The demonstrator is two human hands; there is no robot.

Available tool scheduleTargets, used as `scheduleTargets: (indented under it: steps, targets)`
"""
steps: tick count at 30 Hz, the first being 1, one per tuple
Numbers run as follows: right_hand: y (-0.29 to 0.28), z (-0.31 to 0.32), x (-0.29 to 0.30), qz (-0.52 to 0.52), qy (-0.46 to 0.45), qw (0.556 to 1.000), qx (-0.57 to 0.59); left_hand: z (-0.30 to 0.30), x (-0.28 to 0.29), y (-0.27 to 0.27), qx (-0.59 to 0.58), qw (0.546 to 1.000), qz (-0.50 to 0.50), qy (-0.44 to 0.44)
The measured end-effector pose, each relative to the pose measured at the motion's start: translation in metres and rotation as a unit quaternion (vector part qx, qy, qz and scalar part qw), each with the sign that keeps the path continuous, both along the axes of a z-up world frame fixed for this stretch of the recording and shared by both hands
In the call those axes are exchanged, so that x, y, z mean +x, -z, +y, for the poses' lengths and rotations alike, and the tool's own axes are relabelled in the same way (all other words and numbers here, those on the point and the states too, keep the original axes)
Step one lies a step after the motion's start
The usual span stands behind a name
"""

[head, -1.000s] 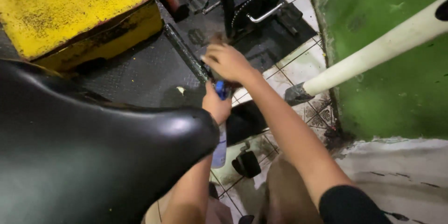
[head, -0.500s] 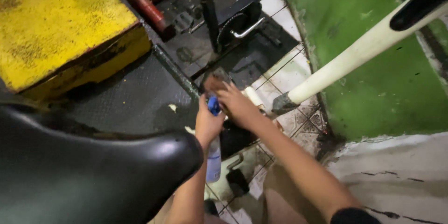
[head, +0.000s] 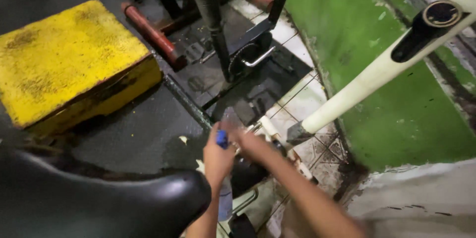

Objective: Cleaning and wiping down various parts of an exercise bike using a spray bottle and a cloth.

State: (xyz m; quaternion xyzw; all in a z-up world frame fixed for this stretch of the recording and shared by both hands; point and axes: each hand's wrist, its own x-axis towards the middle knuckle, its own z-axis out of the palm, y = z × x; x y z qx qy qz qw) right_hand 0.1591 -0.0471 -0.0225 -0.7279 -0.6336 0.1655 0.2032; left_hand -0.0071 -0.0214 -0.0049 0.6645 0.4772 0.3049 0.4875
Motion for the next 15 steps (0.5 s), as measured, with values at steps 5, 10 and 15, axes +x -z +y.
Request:
scheduleTargets:
  steps: [5,10,15]
  targets:
    - [-0.018,-0.087,-0.033,0.204,0.135,0.96,0.139,0.001,-0.004,-0.04,-0.006,0.996,-0.047,-0.071]
    - [-0.084,-0.13,-0.089,-0.128,0.024,0.946,0.298,0.001,-0.01,-0.055,-0.036,0.994,-0.072,-0.08]
    - [-0.025,-0.083,-0.018,0.046,0.15,0.977,0.145,-0.006,-0.013,-0.061,-0.02,0.995,-0.068,-0.067]
